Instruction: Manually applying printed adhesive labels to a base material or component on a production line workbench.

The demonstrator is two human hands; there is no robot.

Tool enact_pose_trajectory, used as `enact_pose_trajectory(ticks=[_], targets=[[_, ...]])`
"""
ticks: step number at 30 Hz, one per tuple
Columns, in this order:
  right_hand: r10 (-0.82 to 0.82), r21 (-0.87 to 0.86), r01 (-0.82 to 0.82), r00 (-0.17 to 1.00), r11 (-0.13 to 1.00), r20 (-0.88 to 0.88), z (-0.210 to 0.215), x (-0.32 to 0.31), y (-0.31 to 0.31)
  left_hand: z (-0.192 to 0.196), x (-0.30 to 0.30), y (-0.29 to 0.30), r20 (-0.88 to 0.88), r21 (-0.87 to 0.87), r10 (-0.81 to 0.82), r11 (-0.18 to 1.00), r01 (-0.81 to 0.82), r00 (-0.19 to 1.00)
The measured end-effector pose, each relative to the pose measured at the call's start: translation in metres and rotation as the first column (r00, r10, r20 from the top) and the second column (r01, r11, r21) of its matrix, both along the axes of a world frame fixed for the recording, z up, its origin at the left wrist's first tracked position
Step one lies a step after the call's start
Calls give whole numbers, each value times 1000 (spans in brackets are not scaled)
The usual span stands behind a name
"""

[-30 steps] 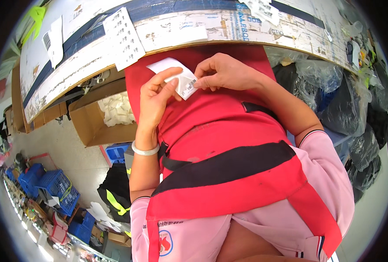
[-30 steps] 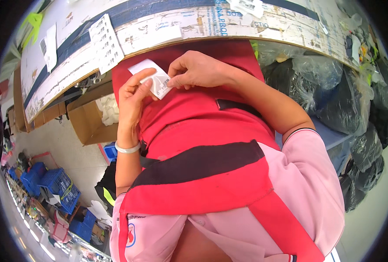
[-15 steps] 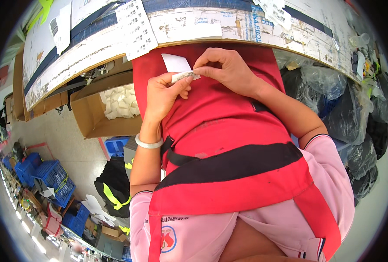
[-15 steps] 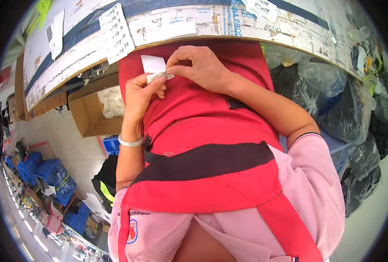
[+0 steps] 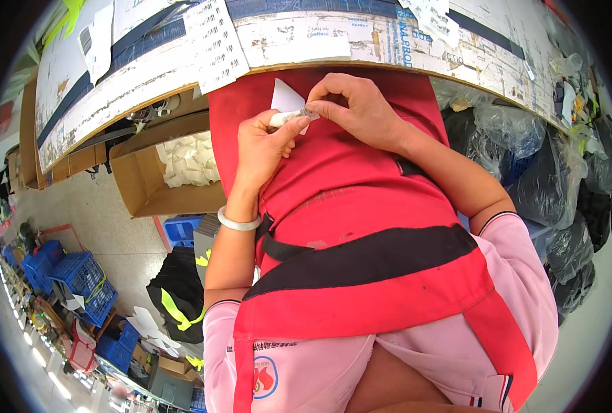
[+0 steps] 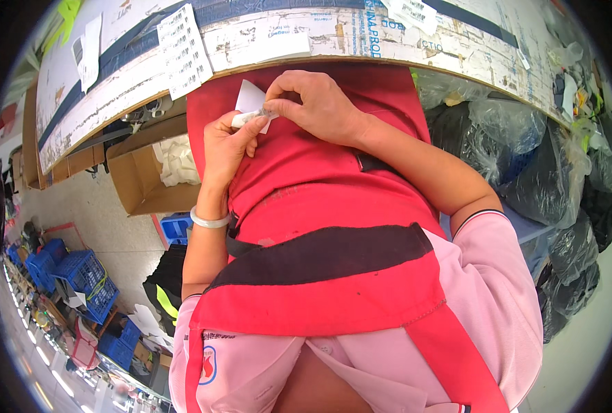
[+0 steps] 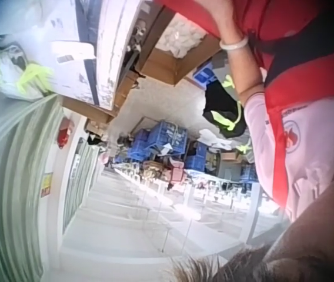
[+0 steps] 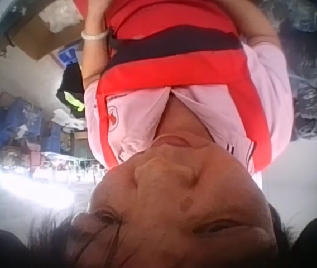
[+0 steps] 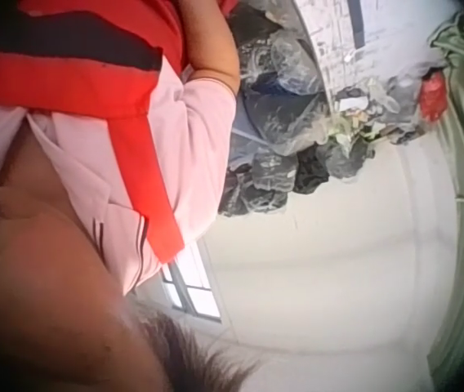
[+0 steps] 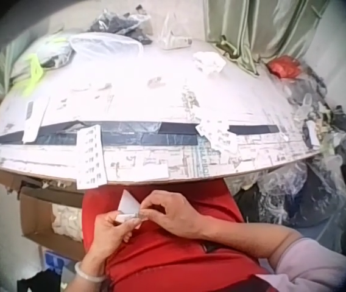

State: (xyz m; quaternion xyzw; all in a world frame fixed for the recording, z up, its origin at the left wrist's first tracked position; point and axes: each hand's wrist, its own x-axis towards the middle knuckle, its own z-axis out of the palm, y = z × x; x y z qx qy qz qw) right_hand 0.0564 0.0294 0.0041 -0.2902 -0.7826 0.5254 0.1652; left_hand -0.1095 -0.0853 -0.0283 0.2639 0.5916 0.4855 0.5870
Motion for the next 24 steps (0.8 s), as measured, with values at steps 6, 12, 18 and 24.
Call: enact_pose_trajectory(ticks=[6,12,18,24], targets=[[-212,-159,215,977,964,37,20,1,30,-6,-6,-3,109,91,53,994,-63,993],[-173,-240,196,978,951,113,24,0,73,-5,-7,0,47,55,46,997,-49,998],[-181,-247,223,967,943,181,24,-10,79,-7,-6,2,91,40,63,997,-67,994],[-152,-286,202,971,937,187,17,-11,83,-9,-6,2,94,24,64,997,-67,993]])
